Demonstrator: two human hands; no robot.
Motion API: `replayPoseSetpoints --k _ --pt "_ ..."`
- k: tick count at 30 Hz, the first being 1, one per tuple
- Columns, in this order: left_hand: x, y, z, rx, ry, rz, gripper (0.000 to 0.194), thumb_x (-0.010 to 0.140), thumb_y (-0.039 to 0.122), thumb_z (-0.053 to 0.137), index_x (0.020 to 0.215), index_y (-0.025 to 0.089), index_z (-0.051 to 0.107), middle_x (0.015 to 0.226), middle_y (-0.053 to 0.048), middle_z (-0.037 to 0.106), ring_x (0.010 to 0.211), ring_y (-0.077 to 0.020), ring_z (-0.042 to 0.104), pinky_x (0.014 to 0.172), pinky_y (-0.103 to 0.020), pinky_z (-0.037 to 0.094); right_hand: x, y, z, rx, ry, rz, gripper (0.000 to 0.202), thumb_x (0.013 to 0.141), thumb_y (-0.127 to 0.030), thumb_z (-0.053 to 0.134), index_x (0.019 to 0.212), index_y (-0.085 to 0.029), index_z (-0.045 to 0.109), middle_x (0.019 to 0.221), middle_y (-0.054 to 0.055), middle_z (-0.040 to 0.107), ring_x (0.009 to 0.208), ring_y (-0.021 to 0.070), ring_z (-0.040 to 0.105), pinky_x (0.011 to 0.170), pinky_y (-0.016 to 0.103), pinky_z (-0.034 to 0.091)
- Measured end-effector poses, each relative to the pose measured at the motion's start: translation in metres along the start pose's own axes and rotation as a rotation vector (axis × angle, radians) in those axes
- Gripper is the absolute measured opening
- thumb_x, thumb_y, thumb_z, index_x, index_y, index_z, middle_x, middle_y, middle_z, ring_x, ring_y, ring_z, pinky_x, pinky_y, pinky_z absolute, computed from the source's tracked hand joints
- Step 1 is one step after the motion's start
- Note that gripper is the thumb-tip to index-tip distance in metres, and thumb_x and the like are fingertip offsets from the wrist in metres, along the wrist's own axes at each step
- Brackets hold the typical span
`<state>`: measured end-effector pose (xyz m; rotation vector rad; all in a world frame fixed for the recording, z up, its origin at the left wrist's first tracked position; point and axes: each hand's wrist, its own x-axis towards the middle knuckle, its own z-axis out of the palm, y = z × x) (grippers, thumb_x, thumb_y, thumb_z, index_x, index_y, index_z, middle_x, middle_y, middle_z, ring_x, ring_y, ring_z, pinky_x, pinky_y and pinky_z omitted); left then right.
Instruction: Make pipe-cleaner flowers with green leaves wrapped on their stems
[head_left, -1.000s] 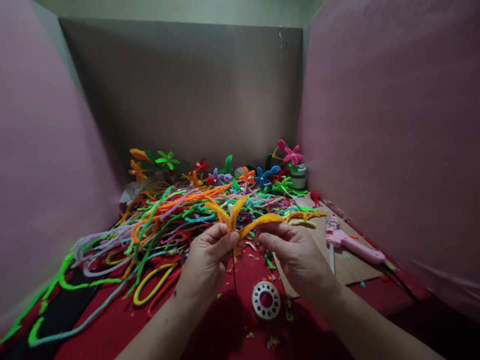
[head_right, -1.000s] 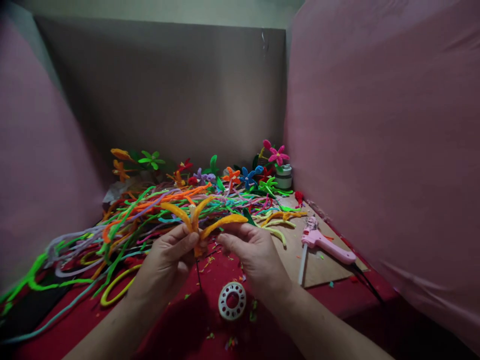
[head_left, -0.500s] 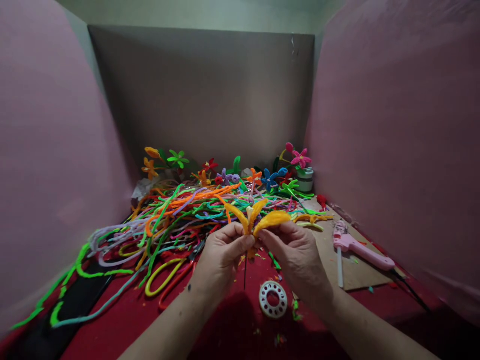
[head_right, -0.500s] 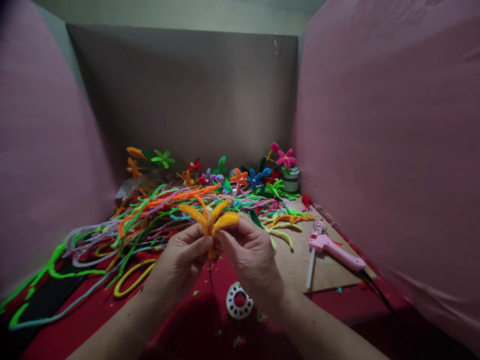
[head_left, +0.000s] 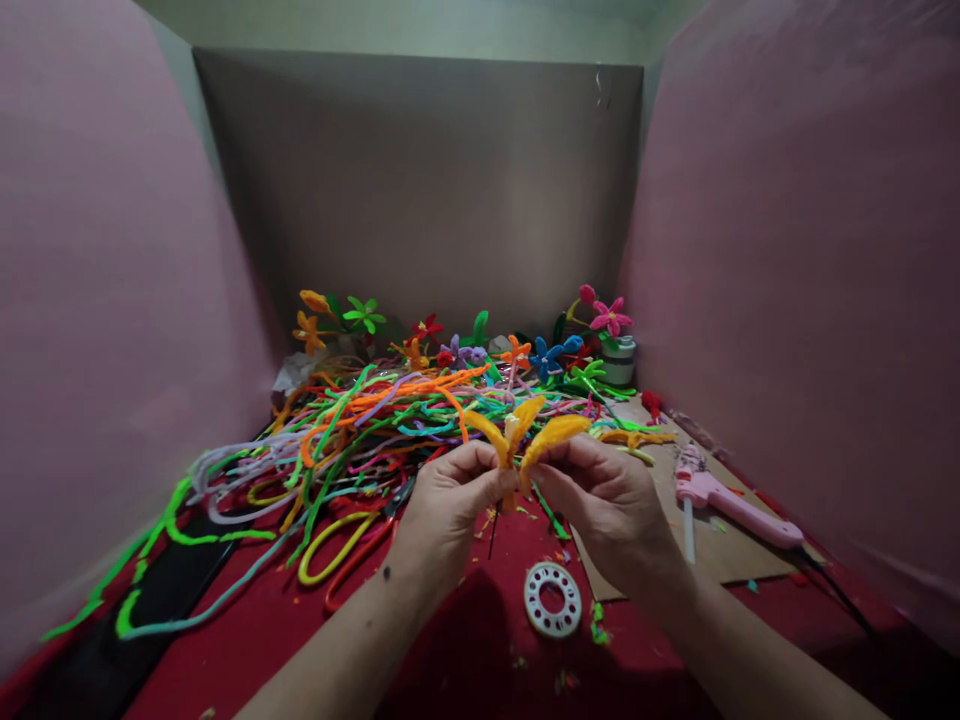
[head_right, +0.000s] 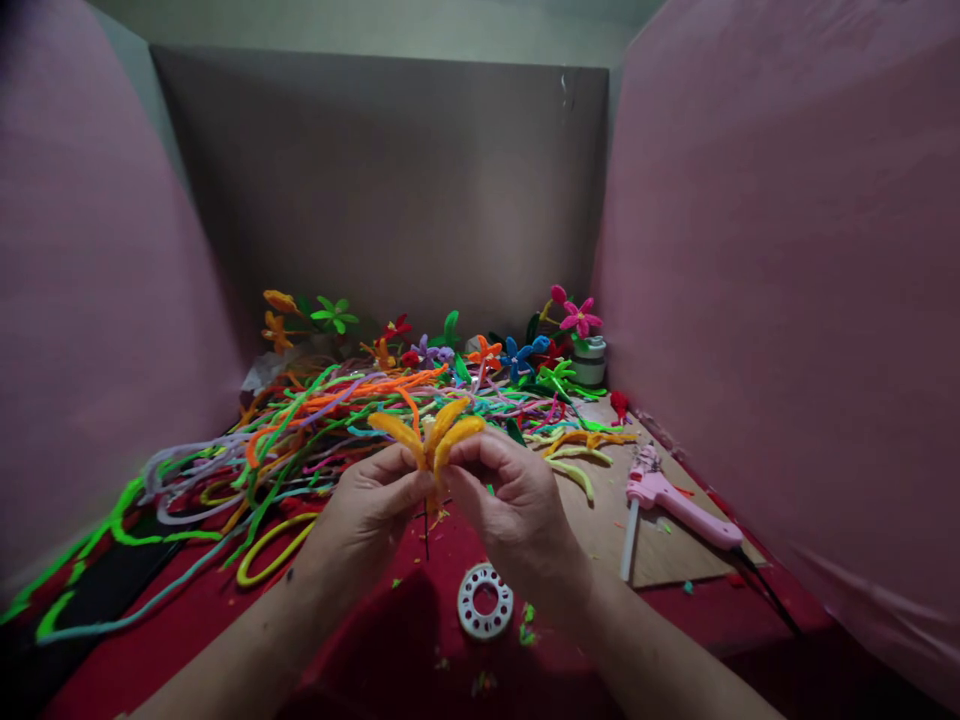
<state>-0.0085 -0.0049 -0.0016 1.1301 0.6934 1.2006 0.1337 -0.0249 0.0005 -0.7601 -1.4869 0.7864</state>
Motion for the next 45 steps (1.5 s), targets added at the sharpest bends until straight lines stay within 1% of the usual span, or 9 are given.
replayPoseSetpoints --k 4,9,14,26,33,36,38,41,45 --pt "0.001 0.001 -0.001 0.006 -0.010 0.034 0.008 0.062 0.018 0.072 0.065 0.014 0.065 0.062 0.002 0.056 0.062 -0.0089 0.048 0.064 -0.022 0.039 0.000 0.000 -0.003 -0.075 -0.060 -0.011 0.008 0.082 -0.023 0.056 0.076 -0.019 0.059 0.078 0.000 0.058 0.071 0.0112 0.052 0.066 0.024 0.044" --pt "0.002 0.000 -0.003 0.029 -0.006 0.015 0.010 0.061 0.016 0.072 0.059 0.014 0.063 0.057 0.003 0.055 0.056 -0.0073 0.046 0.056 -0.020 0.036 0.001 0.002 -0.002 -0.152 -0.054 -0.042 0.009 0.082 -0.021 0.054 0.074 -0.017 0.059 0.075 0.000 0.056 0.069 0.0107 0.051 0.063 0.023 0.043" --pt "0.002 -0.002 -0.004 0.019 -0.001 0.022 0.011 0.060 0.015 0.073 0.058 0.015 0.062 0.056 0.003 0.056 0.055 -0.0071 0.047 0.055 -0.020 0.036 0.002 0.002 -0.001 -0.146 -0.029 -0.025 0.008 0.081 -0.020 0.055 0.075 -0.017 0.060 0.073 -0.001 0.056 0.068 0.0103 0.051 0.062 0.023 0.042" --pt "0.004 -0.003 -0.005 -0.015 -0.003 0.003 0.014 0.057 0.013 0.075 0.057 0.015 0.061 0.057 0.004 0.057 0.056 -0.0066 0.048 0.057 -0.019 0.037 0.003 0.005 0.003 0.088 0.020 0.089 0.004 0.075 -0.019 0.061 0.072 -0.019 0.063 0.067 -0.003 0.055 0.061 0.0084 0.047 0.055 0.020 0.039" --pt "0.006 -0.002 -0.007 0.016 -0.024 0.013 0.012 0.057 0.011 0.073 0.057 0.015 0.061 0.057 0.004 0.057 0.056 -0.0070 0.048 0.057 -0.020 0.038 0.004 0.010 0.006 0.207 0.039 0.177 0.005 0.071 -0.024 0.067 0.074 -0.020 0.067 0.070 -0.002 0.059 0.065 0.0107 0.051 0.060 0.023 0.043" --pt "0.006 -0.002 -0.008 0.019 -0.055 0.017 0.009 0.059 0.012 0.072 0.059 0.015 0.063 0.059 0.003 0.058 0.059 -0.0093 0.051 0.061 -0.023 0.040 0.004 0.012 0.007 0.204 0.014 0.208 0.009 0.072 -0.028 0.067 0.077 -0.021 0.070 0.075 0.000 0.060 0.071 0.0122 0.052 0.064 0.024 0.044" --pt "0.005 -0.002 -0.008 0.021 -0.075 0.021 0.008 0.059 0.012 0.071 0.059 0.015 0.064 0.060 0.002 0.059 0.061 -0.0107 0.052 0.065 -0.025 0.042 0.004 0.014 0.009 0.222 0.000 0.238 0.010 0.072 -0.029 0.067 0.076 -0.022 0.072 0.075 0.000 0.058 0.070 0.0121 0.050 0.062 0.024 0.043" --pt "0.005 -0.001 -0.007 0.023 -0.092 0.002 0.007 0.059 0.012 0.071 0.059 0.015 0.065 0.061 0.001 0.061 0.060 -0.0119 0.054 0.066 -0.027 0.043 0.003 0.020 0.012 0.343 0.004 0.264 0.008 0.070 -0.027 0.069 0.076 -0.023 0.073 0.075 0.001 0.057 0.068 0.0118 0.048 0.060 0.024 0.042" --pt "0.005 -0.002 -0.005 0.045 -0.073 -0.030 0.008 0.059 0.012 0.072 0.062 0.015 0.066 0.057 0.002 0.059 0.058 -0.0111 0.053 0.064 -0.025 0.042 0.002 0.024 0.015 0.488 0.021 0.252 0.006 0.069 -0.023 0.070 0.074 -0.026 0.073 0.084 0.000 0.060 0.080 0.0136 0.052 0.071 0.027 0.044"
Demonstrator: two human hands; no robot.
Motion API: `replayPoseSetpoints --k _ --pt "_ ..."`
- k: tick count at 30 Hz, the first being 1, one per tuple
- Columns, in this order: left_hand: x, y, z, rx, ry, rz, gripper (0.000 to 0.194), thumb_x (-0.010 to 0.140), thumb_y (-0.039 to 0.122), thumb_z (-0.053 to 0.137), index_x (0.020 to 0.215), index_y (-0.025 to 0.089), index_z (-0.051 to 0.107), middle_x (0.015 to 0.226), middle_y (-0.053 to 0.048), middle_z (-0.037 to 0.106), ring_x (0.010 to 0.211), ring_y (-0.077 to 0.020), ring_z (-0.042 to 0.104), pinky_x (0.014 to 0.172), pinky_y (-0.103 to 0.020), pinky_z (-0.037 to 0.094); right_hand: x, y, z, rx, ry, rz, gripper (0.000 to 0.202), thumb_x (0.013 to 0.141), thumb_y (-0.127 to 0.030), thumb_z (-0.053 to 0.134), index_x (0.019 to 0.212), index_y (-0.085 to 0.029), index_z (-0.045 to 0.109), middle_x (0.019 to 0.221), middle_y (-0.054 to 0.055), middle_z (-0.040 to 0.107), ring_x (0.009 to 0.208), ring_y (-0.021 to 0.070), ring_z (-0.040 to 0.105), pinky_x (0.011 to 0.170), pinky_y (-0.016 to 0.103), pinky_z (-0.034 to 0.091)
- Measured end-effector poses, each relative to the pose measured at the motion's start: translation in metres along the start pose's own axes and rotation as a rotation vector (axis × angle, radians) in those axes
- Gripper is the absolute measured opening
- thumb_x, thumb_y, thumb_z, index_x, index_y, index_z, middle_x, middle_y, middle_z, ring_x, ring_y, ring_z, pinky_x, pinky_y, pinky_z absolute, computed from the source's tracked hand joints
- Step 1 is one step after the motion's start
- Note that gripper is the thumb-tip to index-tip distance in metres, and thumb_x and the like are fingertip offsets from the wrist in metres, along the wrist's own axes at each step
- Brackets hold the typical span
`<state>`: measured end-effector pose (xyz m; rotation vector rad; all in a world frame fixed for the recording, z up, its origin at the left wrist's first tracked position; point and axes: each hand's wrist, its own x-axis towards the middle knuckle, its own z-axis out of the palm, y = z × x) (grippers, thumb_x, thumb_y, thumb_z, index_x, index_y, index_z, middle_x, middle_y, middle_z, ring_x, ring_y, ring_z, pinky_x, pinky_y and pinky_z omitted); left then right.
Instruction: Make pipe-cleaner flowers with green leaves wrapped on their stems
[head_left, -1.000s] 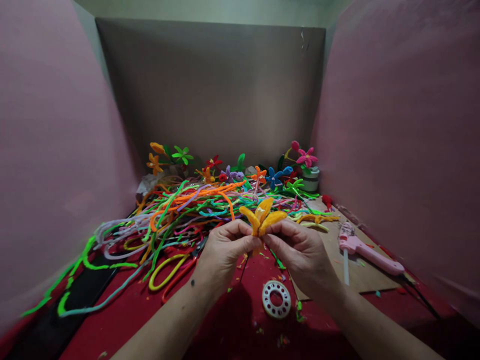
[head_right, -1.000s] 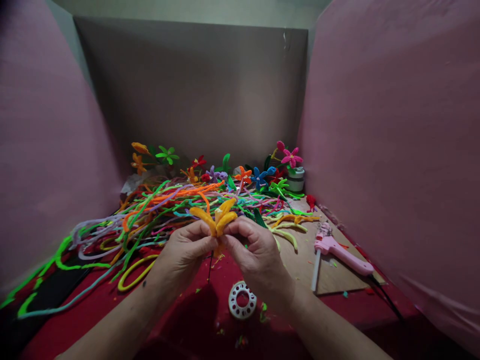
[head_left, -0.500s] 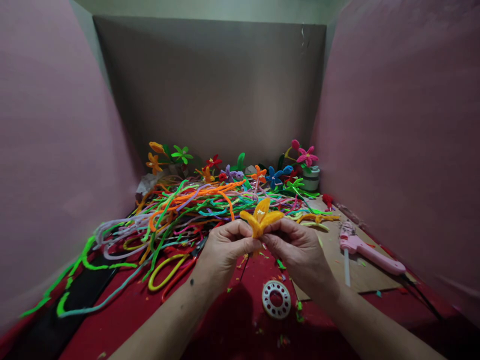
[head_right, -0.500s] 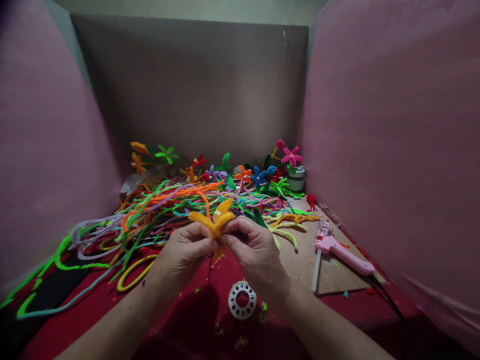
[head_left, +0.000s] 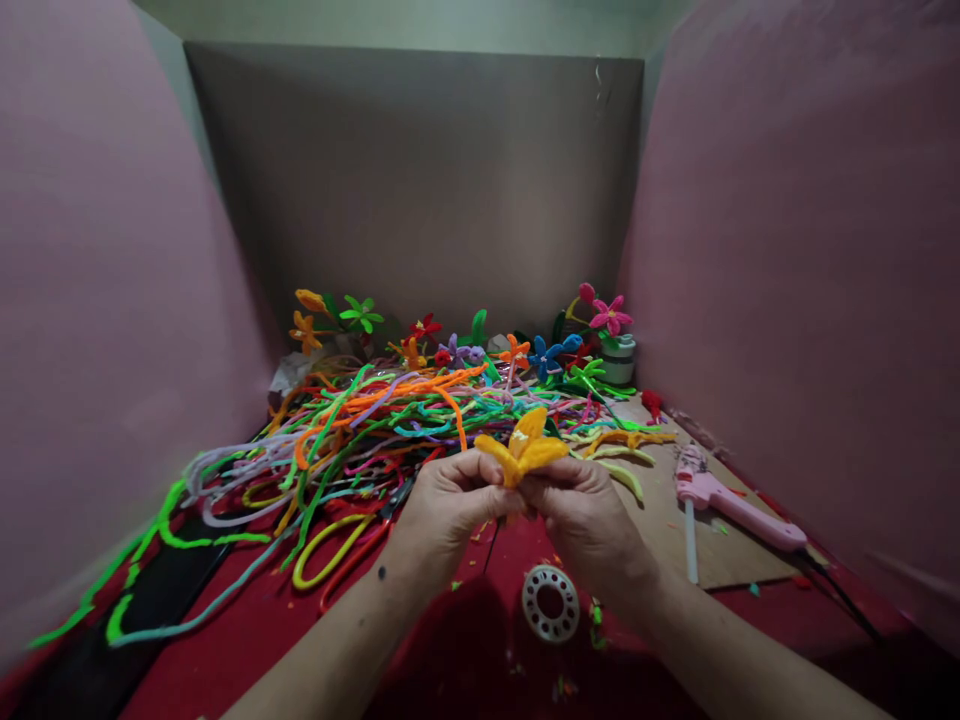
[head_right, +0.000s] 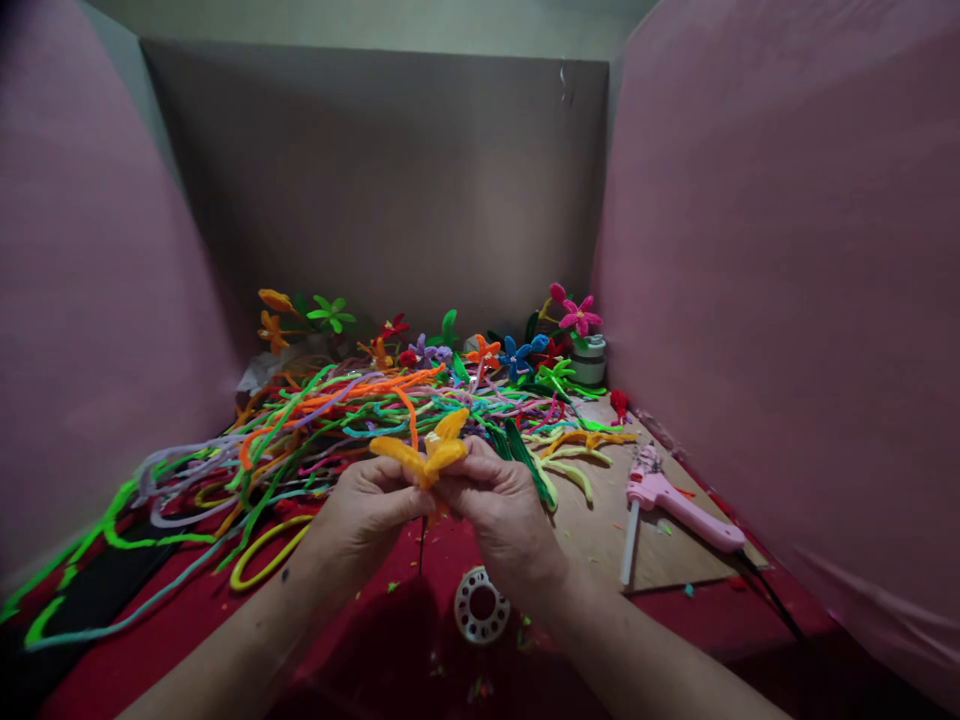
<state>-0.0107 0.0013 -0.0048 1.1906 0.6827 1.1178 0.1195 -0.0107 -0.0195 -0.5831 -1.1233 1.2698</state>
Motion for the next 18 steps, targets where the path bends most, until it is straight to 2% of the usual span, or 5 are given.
replayPoseSetpoints --k 4,14,18 --pt "0.0006 -0.0010 -0.0001 0.022 -0.012 0.012 0.010 0.058 0.011 0.072 0.066 0.016 0.067 0.059 0.003 0.059 0.056 -0.0092 0.050 0.062 -0.024 0.041 -0.0002 0.0002 -0.0015 0.030 -0.010 -0.003 0.010 0.068 -0.022 0.071 0.075 -0.028 0.073 0.086 -0.001 0.061 0.089 0.0153 0.053 0.083 0.031 0.042" --pt "-0.0019 0.0026 0.0023 0.076 -0.035 0.016 0.010 0.062 0.015 0.072 0.072 0.016 0.071 0.071 -0.001 0.066 0.070 -0.0135 0.055 0.072 -0.027 0.043 -0.0001 0.0018 -0.0060 0.050 -0.046 0.044 0.005 0.065 -0.025 0.073 0.071 -0.026 0.072 0.086 0.001 0.060 0.091 0.0185 0.051 0.088 0.035 0.040" --pt "-0.0026 0.0048 0.0036 0.069 -0.091 0.040 0.008 0.065 0.015 0.070 0.072 0.017 0.071 0.070 0.000 0.063 0.069 -0.0130 0.054 0.072 -0.027 0.042 -0.0010 -0.0005 -0.0051 0.089 -0.077 0.056 0.004 0.064 -0.025 0.073 0.068 -0.027 0.073 0.081 0.000 0.062 0.092 0.0185 0.052 0.093 0.036 0.036"
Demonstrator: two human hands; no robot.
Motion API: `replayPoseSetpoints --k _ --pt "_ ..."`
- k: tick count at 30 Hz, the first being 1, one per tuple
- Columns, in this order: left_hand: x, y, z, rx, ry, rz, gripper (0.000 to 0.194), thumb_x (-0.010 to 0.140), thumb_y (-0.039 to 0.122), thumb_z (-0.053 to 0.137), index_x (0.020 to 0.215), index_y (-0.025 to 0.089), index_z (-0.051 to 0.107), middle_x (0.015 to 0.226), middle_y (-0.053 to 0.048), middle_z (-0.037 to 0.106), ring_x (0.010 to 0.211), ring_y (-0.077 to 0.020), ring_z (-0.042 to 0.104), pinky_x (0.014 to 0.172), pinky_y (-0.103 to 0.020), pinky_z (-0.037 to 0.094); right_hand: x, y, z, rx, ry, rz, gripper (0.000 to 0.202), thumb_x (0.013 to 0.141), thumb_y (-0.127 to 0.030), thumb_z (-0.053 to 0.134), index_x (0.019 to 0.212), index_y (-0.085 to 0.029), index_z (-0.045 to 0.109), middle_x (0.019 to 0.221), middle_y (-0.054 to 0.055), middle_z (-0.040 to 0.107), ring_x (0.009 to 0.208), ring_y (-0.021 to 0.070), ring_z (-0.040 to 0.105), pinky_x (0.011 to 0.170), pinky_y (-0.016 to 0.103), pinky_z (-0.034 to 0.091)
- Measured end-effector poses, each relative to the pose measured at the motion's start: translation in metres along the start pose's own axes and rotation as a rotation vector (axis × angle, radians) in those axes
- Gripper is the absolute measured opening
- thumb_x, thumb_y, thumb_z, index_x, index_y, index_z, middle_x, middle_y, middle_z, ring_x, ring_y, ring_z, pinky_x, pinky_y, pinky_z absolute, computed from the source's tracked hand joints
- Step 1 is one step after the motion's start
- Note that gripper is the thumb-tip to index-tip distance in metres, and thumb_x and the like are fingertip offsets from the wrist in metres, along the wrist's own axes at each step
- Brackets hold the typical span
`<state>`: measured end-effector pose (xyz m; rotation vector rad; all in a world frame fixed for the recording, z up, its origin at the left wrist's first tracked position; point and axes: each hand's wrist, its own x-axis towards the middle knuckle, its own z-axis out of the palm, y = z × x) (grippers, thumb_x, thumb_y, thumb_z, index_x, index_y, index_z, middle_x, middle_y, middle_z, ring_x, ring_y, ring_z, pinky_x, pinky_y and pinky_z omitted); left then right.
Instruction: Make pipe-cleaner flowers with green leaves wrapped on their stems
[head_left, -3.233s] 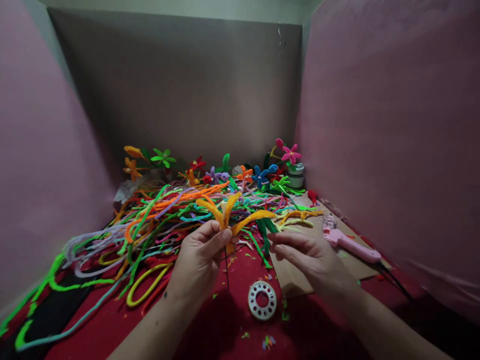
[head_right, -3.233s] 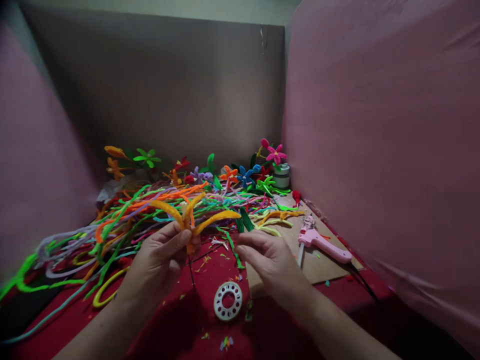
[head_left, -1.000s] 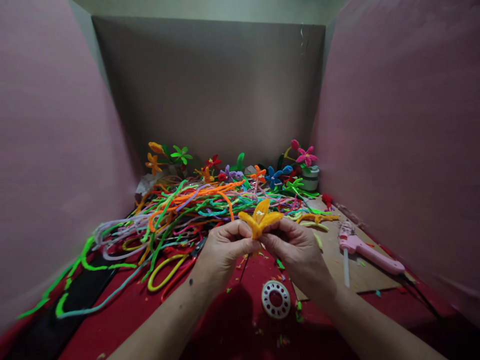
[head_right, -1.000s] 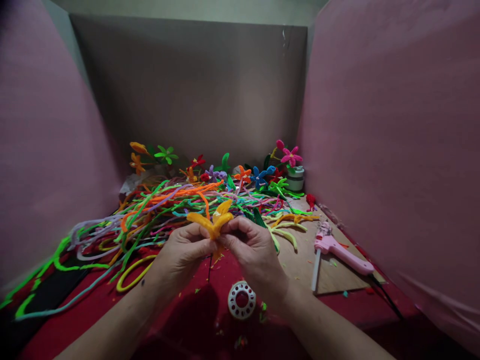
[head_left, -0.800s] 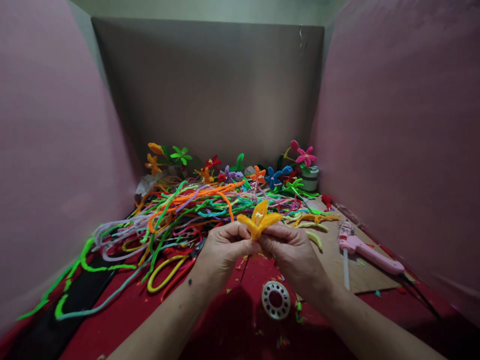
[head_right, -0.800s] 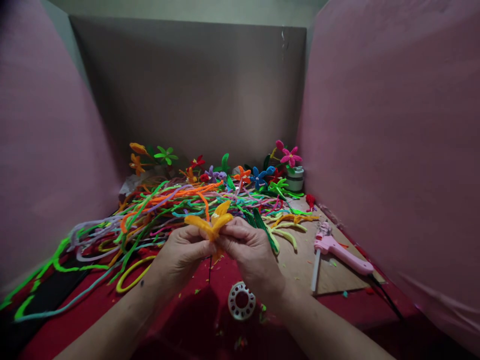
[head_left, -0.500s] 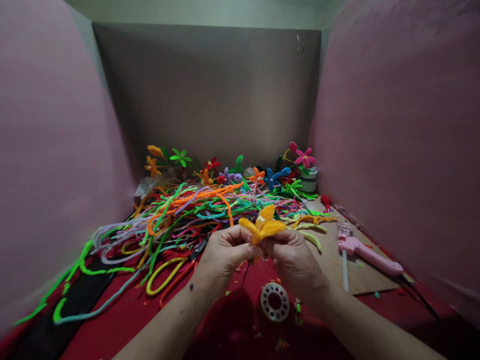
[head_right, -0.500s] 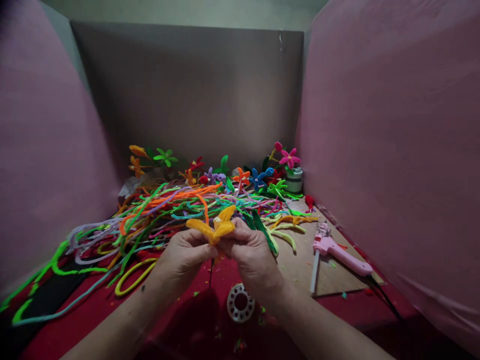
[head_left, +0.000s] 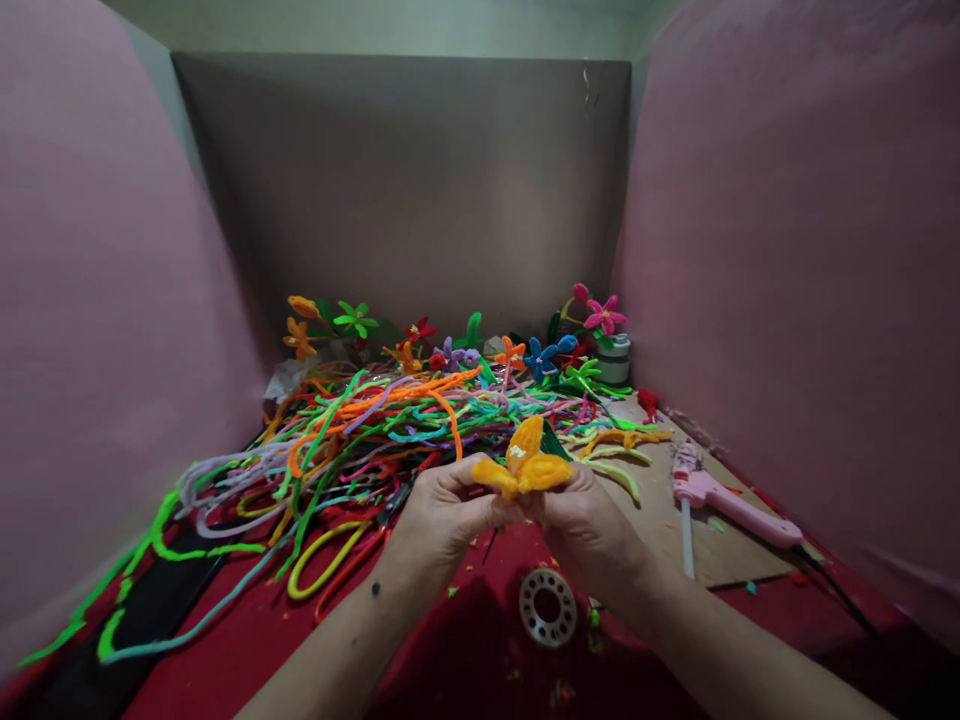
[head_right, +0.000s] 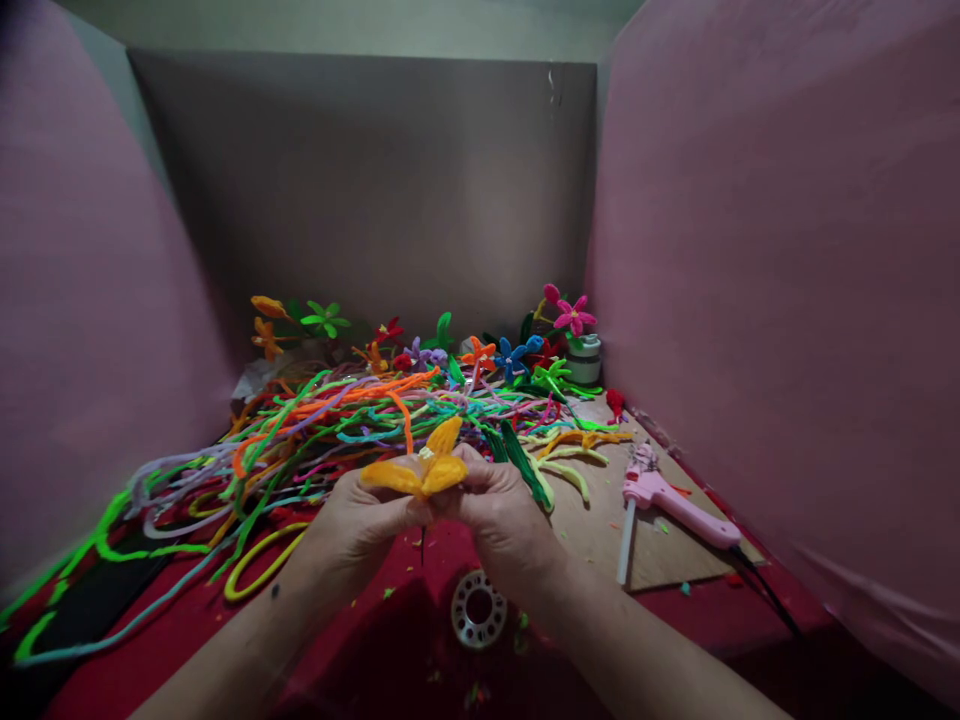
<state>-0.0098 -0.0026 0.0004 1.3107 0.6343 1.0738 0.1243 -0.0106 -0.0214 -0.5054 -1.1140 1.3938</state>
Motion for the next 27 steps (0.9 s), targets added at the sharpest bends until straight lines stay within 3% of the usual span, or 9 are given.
replayPoseSetpoints --k 6,10,15,20,23,27 --pt "0.000 -0.002 -0.001 -0.009 -0.029 -0.040 0.012 0.062 0.011 0.069 0.072 0.017 0.070 0.068 0.000 0.063 0.068 -0.0130 0.053 0.069 -0.025 0.042 0.002 -0.007 0.000 0.068 -0.120 0.074 0.018 0.065 -0.019 0.068 0.080 -0.027 0.074 0.084 0.001 0.068 0.086 0.0183 0.059 0.088 0.036 0.042" --pt "-0.001 -0.004 0.001 0.012 0.023 -0.025 0.012 0.061 0.010 0.069 0.070 0.017 0.069 0.069 0.001 0.061 0.067 -0.0121 0.051 0.067 -0.024 0.041 0.001 -0.015 0.000 0.066 -0.150 0.082 0.020 0.068 -0.015 0.063 0.081 -0.024 0.074 0.079 0.002 0.069 0.082 0.0180 0.061 0.082 0.033 0.045" --pt "-0.005 0.000 0.005 0.185 0.136 0.078 0.002 0.067 0.017 0.067 0.066 0.017 0.065 0.067 0.000 0.056 0.067 -0.0135 0.049 0.064 -0.025 0.041 -0.008 -0.014 0.004 -0.055 -0.059 0.026 0.019 0.071 -0.020 0.066 0.088 -0.025 0.073 0.084 0.003 0.069 0.086 0.0181 0.060 0.082 0.033 0.046" --pt "-0.013 0.001 0.008 0.537 0.282 0.291 0.012 0.068 0.017 0.064 0.057 0.018 0.058 0.064 -0.001 0.055 0.064 -0.0145 0.050 0.062 -0.025 0.039 -0.014 -0.010 0.013 -0.251 0.118 -0.058 0.023 0.068 -0.022 0.071 0.091 -0.026 0.071 0.095 0.002 0.067 0.090 0.0187 0.059 0.085 0.033 0.045" --pt "-0.016 -0.001 0.009 0.690 0.309 0.400 0.016 0.070 0.017 0.063 0.057 0.019 0.055 0.063 0.000 0.055 0.062 -0.0136 0.050 0.060 -0.024 0.038 -0.013 -0.011 0.018 -0.210 0.139 -0.061 0.019 0.067 -0.025 0.072 0.086 -0.025 0.072 0.093 0.002 0.068 0.086 0.0183 0.060 0.080 0.031 0.048" --pt "-0.015 -0.001 0.010 0.731 0.309 0.404 0.015 0.072 0.019 0.061 0.059 0.019 0.054 0.064 0.000 0.055 0.061 -0.0133 0.050 0.059 -0.024 0.038 -0.008 -0.010 0.017 -0.118 0.115 -0.030 0.017 0.066 -0.028 0.073 0.082 -0.023 0.073 0.085 0.003 0.070 0.081 0.0190 0.061 0.075 0.032 0.049"
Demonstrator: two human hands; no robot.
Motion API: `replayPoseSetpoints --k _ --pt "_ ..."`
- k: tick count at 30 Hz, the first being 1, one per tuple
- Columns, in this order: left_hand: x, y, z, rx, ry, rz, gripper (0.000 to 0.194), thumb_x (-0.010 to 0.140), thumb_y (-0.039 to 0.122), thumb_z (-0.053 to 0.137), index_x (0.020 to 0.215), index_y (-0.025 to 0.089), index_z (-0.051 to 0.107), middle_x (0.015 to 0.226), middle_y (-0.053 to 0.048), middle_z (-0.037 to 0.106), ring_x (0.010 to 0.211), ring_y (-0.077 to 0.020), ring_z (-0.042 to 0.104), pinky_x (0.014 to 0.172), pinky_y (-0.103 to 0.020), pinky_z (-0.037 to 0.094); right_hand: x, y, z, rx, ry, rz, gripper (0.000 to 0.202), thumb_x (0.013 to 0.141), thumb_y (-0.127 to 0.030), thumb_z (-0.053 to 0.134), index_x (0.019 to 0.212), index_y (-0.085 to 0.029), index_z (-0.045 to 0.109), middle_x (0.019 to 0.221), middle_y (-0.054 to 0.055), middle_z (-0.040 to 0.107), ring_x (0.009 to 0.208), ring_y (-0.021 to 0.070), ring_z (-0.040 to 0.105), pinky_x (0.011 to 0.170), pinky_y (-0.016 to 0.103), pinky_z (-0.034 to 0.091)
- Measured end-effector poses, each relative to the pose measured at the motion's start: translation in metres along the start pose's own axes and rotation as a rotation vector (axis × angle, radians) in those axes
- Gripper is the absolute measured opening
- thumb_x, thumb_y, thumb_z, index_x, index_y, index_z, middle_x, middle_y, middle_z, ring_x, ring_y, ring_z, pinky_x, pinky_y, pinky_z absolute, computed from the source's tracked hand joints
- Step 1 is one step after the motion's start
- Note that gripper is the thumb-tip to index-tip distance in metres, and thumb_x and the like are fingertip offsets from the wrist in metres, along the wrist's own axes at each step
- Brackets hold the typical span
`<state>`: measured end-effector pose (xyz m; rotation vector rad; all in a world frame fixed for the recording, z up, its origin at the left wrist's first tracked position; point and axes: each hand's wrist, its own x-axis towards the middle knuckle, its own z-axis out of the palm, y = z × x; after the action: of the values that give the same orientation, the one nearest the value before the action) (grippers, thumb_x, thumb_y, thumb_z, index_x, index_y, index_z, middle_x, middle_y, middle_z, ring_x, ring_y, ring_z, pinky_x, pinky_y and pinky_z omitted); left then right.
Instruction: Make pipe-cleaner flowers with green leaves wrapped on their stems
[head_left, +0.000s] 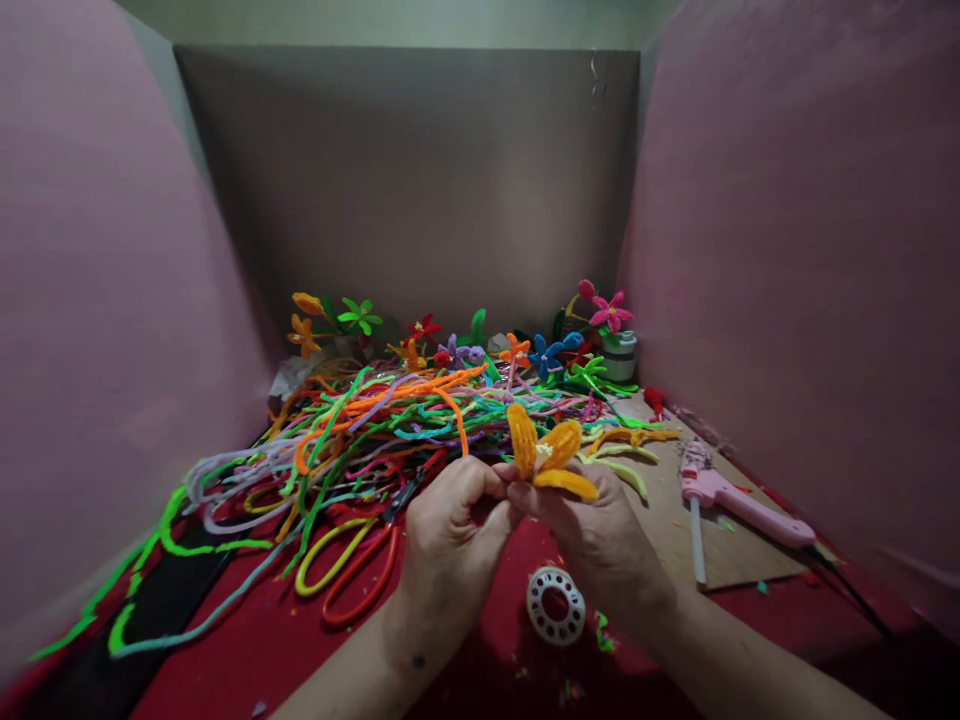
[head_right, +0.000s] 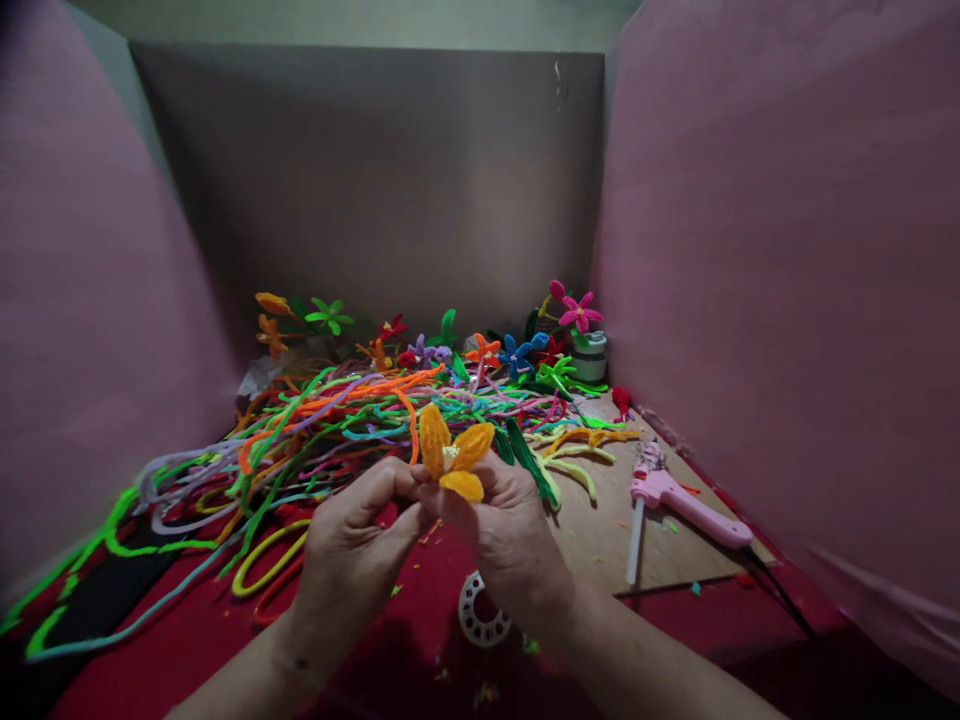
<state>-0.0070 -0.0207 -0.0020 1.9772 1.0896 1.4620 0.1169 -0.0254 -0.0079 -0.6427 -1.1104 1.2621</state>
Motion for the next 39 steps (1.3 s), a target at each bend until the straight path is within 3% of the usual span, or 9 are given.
replayPoseSetpoints --k 3,9,16,19,22,27,31,36,39 --pt "0.004 0.003 0.000 -0.065 -0.044 -0.075 0.015 0.069 0.020 0.065 0.058 0.018 0.056 0.063 0.001 0.055 0.060 -0.0126 0.049 0.058 -0.023 0.038 0.004 0.003 -0.005 0.087 -0.016 0.034 0.013 0.065 -0.027 0.074 0.077 -0.022 0.074 0.077 0.002 0.070 0.075 0.0176 0.062 0.075 0.032 0.049" --pt "0.015 0.008 -0.007 -0.376 -0.286 -0.335 0.007 0.068 0.020 0.066 0.074 0.016 0.064 0.075 -0.002 0.061 0.074 -0.0162 0.054 0.070 -0.027 0.042 0.011 0.002 -0.011 0.167 -0.057 0.062 0.006 0.066 -0.023 0.073 0.072 -0.024 0.073 0.069 -0.001 0.068 0.068 0.0146 0.060 0.074 0.031 0.047" --pt "0.017 0.004 -0.010 -0.599 -0.520 -0.406 0.015 0.078 0.018 0.057 0.085 0.016 0.069 0.073 -0.002 0.064 0.072 -0.0123 0.055 0.073 -0.024 0.042 0.014 0.001 -0.016 0.203 -0.208 0.156 0.002 0.069 -0.021 0.069 0.068 -0.019 0.070 0.053 -0.003 0.056 0.048 0.0076 0.048 0.052 0.021 0.042" --pt "0.016 0.004 -0.010 -0.605 -0.595 -0.410 0.019 0.081 0.020 0.053 0.088 0.014 0.070 0.065 -0.002 0.061 0.063 -0.0113 0.054 0.066 -0.024 0.042 0.016 0.004 -0.020 0.249 -0.316 0.246 0.017 0.067 -0.023 0.069 0.083 -0.019 0.069 0.050 -0.004 0.055 0.040 0.0085 0.048 0.041 0.021 0.039" --pt "0.015 0.004 -0.009 -0.589 -0.611 -0.409 0.019 0.082 0.023 0.053 0.082 0.013 0.069 0.059 -0.001 0.058 0.056 -0.0110 0.052 0.061 -0.025 0.041 0.017 0.005 -0.021 0.261 -0.383 0.295 0.035 0.069 -0.024 0.066 0.104 -0.020 0.063 0.058 -0.003 0.061 0.039 0.0112 0.054 0.041 0.024 0.042" --pt "0.013 -0.003 -0.009 -0.628 -0.560 -0.364 0.027 0.083 0.024 0.052 0.060 0.012 0.063 0.056 -0.002 0.057 0.055 -0.0112 0.051 0.060 -0.025 0.040 0.010 0.001 -0.017 0.219 -0.362 0.257 0.026 0.072 -0.027 0.066 0.096 -0.018 0.067 0.061 -0.002 0.060 0.046 0.0092 0.053 0.049 0.023 0.043" --pt "0.016 -0.009 -0.010 -0.683 -0.454 -0.366 0.019 0.081 0.025 0.054 0.071 0.013 0.064 0.058 -0.002 0.058 0.054 -0.0109 0.051 0.055 -0.022 0.039 0.006 -0.015 -0.040 -0.153 -0.270 0.215 0.024 0.069 -0.023 0.068 0.092 -0.020 0.069 0.080 0.002 0.066 0.074 0.0144 0.058 0.072 0.028 0.046" --pt "0.020 -0.012 -0.009 -0.747 -0.335 -0.436 0.017 0.079 0.026 0.058 0.070 0.013 0.063 0.057 -0.002 0.059 0.050 -0.0100 0.051 0.048 -0.020 0.039 0.038 -0.056 -0.110 -0.981 0.139 -0.073 0.018 0.072 -0.021 0.057 0.083 -0.016 0.071 0.088 0.006 0.069 0.081 0.0186 0.062 0.070 0.027 0.047" --pt "0.020 -0.012 -0.008 -0.766 -0.309 -0.464 0.015 0.077 0.025 0.060 0.069 0.013 0.064 0.057 -0.002 0.059 0.049 -0.0095 0.052 0.046 -0.020 0.039 0.067 -0.069 -0.147 -1.504 0.139 0.067 0.028 0.072 -0.012 0.050 0.091 -0.014 0.071 0.085 0.007 0.071 0.077 0.0172 0.064 0.066 0.023 0.046"
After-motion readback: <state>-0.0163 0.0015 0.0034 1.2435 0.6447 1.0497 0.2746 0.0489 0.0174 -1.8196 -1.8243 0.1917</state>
